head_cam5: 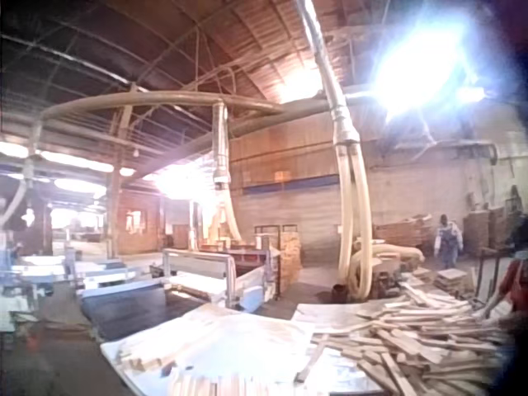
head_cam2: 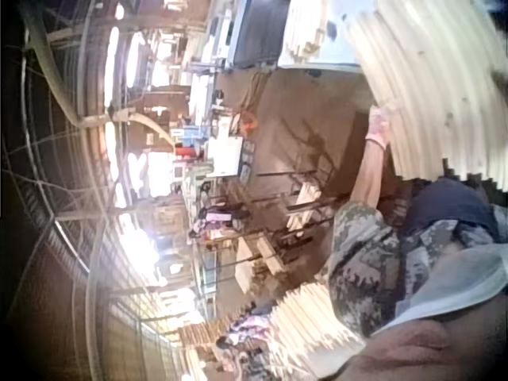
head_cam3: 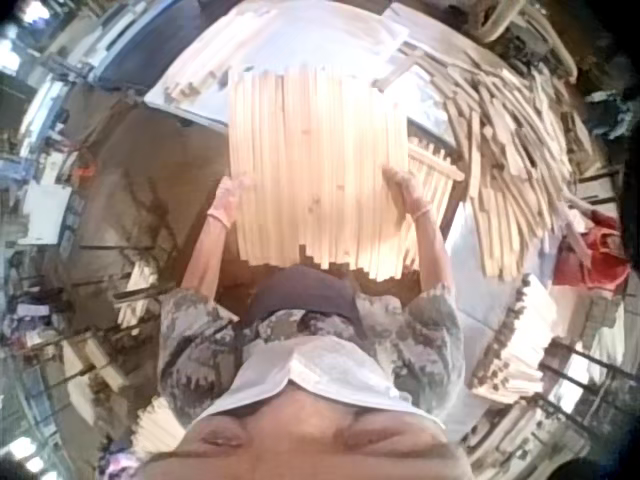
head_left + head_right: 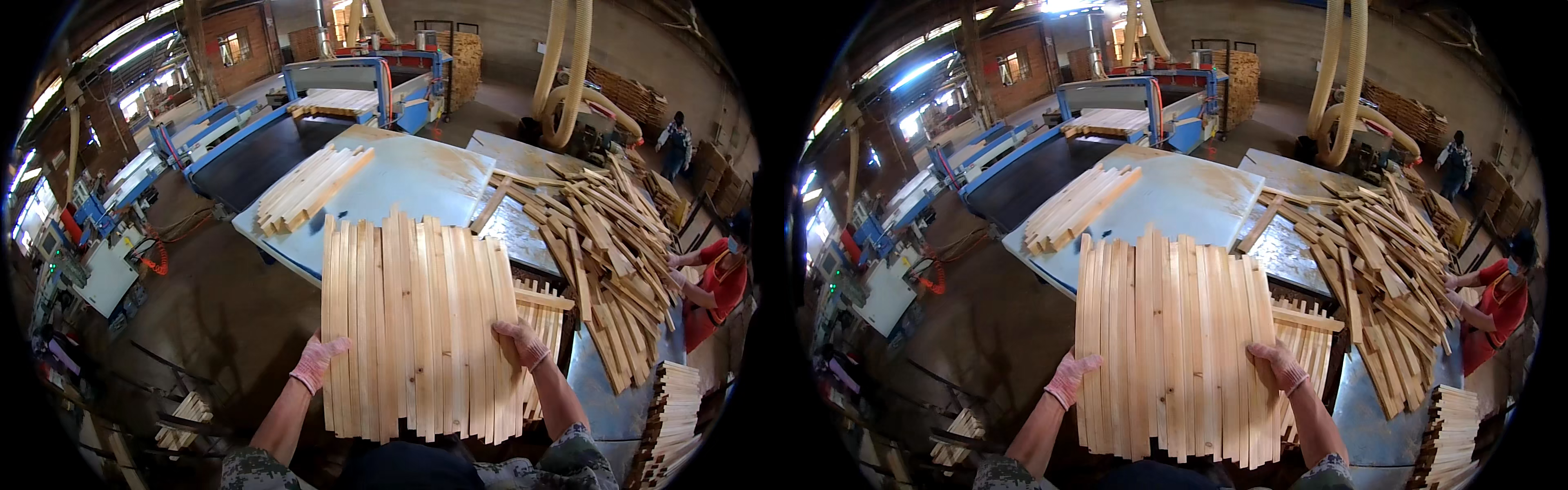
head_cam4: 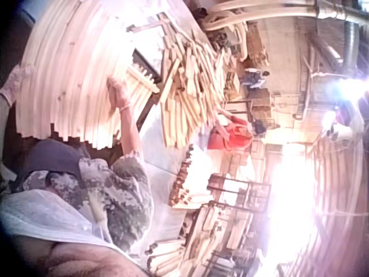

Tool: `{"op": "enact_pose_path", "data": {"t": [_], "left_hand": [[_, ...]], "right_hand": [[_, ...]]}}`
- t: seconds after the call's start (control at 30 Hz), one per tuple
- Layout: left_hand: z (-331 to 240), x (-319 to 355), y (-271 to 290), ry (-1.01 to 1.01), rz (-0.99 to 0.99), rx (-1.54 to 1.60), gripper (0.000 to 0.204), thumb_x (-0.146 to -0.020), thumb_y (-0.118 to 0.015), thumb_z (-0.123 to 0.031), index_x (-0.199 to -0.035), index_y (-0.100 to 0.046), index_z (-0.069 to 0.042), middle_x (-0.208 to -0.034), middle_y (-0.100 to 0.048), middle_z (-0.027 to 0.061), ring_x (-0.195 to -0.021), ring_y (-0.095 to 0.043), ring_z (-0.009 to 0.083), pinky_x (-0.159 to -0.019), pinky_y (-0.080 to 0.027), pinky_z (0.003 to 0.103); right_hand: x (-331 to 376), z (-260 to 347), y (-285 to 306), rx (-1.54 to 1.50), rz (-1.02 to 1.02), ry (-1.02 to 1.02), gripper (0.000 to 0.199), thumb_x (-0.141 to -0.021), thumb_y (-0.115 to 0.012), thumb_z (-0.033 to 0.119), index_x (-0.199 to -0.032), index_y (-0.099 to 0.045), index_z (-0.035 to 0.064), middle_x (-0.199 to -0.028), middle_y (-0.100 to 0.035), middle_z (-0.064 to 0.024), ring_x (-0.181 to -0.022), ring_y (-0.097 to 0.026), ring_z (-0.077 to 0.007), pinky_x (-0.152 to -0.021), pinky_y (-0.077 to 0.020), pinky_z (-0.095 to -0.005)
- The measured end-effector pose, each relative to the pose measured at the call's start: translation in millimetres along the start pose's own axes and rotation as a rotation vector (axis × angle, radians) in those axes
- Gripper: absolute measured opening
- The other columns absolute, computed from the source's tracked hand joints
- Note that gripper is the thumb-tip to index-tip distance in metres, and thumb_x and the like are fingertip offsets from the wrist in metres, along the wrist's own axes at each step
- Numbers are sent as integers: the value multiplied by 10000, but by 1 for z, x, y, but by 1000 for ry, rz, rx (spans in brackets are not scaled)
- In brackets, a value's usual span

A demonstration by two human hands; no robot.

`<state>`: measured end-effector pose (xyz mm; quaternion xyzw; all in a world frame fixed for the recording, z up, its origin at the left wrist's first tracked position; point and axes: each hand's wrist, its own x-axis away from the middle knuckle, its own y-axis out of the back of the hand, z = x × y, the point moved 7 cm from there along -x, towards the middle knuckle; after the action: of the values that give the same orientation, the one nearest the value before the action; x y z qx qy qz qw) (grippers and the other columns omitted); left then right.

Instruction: The person repeatedly picks up stacks of light-colored wooden planks from a metal table and places them onto a conveyor belt. They align the planks and move them in batches throughout the clip.

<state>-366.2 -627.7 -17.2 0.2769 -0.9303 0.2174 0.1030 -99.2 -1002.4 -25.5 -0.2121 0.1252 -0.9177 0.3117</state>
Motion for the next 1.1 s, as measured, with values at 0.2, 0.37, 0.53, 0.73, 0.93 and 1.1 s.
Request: {"op": "enact_pose_path", "data": {"t": [0.2,0.37,0.53,0.73,0.93,1.1], "left_hand": [[-8,-79,44,141,34,-73,669,-904,-853,-205,-1468,-565,9,-1304,-705,125,-1144,-708,283,-995,-605,464],[-25,-175,56,167,124,-305,646,-955,-819,-229,-1488,-555,25,-1323,-705,158,-1142,-717,278,-951,-623,450],[-70,-297,28,165,29,-690,799,-960,-819,-390,-1552,-495,38,-1443,-647,190,-1275,-657,293,-1081,-547,450],[-137,-460,-17,130,229,-1310,1069,-922,-687,-731,-1594,-438,63,-1564,-558,261,-1442,-550,376,-1184,-458,473],[-216,-518,-17,-220,120,-1665,946,-943,-612,-745,-1530,-550,-6,-1515,-609,234,-1431,-557,398,-1177,-456,490],[-306,-587,163,-727,-519,-1812,923,-930,-661,-674,-1611,-453,-86,-1568,-543,203,-1433,-522,419,-1200,-403,512]], "right_hand": [[-73,-22,-11,13,-53,-93,313,-927,-796,75,-1187,-645,-13,-942,-688,-63,-826,-670,-184,-791,-577,-332],[-116,-35,-6,43,-48,-153,330,-920,-812,73,-1191,-650,-26,-968,-711,-76,-860,-688,-175,-791,-580,-326],[-154,-32,8,-64,-332,-67,321,-932,-796,62,-1210,-657,-18,-1007,-728,-95,-887,-705,-198,-780,-585,-351],[-211,-2,-24,-101,-539,32,358,-942,-770,49,-1272,-645,-12,-1086,-747,-116,-956,-732,-228,-853,-619,-386],[-270,25,-68,-57,-639,102,372,-931,-769,54,-1272,-636,-11,-1075,-748,-112,-927,-736,-231,-838,-625,-390],[-338,32,-119,1,-584,95,342,-915,-779,52,-1222,-637,1,-1059,-749,-109,-899,-741,-229,-822,-633,-392]]}}
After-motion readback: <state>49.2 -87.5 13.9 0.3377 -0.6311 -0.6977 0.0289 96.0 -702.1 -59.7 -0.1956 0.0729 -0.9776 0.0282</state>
